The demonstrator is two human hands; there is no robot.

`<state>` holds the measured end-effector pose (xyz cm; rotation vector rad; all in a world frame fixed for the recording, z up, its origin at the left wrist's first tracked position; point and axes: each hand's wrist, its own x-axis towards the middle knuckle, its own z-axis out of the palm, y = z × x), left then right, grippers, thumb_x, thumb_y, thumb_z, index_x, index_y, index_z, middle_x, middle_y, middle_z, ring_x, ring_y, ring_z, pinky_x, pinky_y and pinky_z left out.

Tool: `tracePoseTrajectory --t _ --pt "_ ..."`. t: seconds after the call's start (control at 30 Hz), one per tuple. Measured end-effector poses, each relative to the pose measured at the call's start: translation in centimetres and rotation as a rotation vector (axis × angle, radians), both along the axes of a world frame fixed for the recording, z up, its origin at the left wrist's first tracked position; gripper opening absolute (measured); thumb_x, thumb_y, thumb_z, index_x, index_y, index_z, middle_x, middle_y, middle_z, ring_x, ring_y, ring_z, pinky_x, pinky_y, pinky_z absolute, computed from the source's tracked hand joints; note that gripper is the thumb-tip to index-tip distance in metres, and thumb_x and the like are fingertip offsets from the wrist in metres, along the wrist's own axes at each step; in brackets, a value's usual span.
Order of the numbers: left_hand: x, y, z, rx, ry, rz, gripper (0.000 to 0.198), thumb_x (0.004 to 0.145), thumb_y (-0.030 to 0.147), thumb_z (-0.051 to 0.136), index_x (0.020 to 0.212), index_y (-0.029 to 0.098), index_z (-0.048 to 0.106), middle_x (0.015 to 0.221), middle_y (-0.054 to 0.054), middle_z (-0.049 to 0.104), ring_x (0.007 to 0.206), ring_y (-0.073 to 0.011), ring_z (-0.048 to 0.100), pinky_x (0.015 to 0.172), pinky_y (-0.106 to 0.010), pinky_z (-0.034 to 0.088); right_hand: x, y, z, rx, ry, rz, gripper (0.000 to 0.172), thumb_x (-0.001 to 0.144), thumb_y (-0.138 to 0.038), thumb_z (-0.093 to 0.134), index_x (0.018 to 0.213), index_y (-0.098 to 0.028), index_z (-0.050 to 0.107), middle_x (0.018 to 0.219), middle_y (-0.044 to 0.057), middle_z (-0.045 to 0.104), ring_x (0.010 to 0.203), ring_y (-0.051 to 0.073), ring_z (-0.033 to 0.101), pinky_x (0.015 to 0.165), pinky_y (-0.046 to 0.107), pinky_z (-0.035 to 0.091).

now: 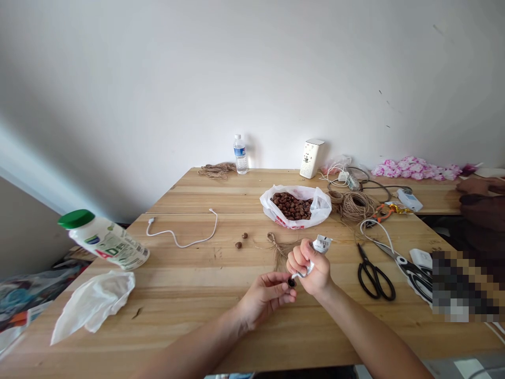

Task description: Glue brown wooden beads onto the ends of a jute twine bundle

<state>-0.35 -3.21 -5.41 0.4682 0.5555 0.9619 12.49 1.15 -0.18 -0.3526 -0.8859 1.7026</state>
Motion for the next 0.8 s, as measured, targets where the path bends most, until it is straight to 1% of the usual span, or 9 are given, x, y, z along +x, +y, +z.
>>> tracePoseTrajectory --t 0.13,0.33,0.8 --pt "0.03 -0.06 0.0 -0.004 -0.008 -0.006 0.023 0.064 0.012 0.074 0.086 0.009 0.067 0.077 -0.008 0.068 0.072 -0.0172 0.066 0.072 -0.03 0.051 -0.14 -0.12 -0.18 0.005 0.005 0.0 0.04 0.078 -0.034 0.06 0.055 -0.019 0.031 0.042 -0.009 0.023 0.035 0.006 0.018 0.04 0.022 0.023" --pt "0.05 -0.17 0.04 -0.005 -0.003 -0.014 0.024 0.064 0.012 0.074 0.086 0.009 0.067 0.078 -0.009 0.068 0.071 -0.0175 0.066 0.072 -0.03 0.051 -0.17 -0.2 -0.12 0.005 -0.023 -0.03 0.043 0.077 -0.035 0.06 0.054 -0.019 0.028 0.042 -0.01 0.021 0.035 0.006 0.018 0.039 0.022 0.023" --pt "0.03 -0.26 -0.17 0.001 -0.012 -0.021 0.023 0.065 0.011 0.073 0.087 0.009 0.068 0.078 -0.008 0.069 0.071 -0.0176 0.066 0.071 -0.03 0.052 -0.19 -0.24 -0.16 0.013 0.006 -0.023 0.039 0.078 -0.031 0.06 0.054 -0.019 0.031 0.042 -0.01 0.022 0.034 0.006 0.017 0.038 0.022 0.022"
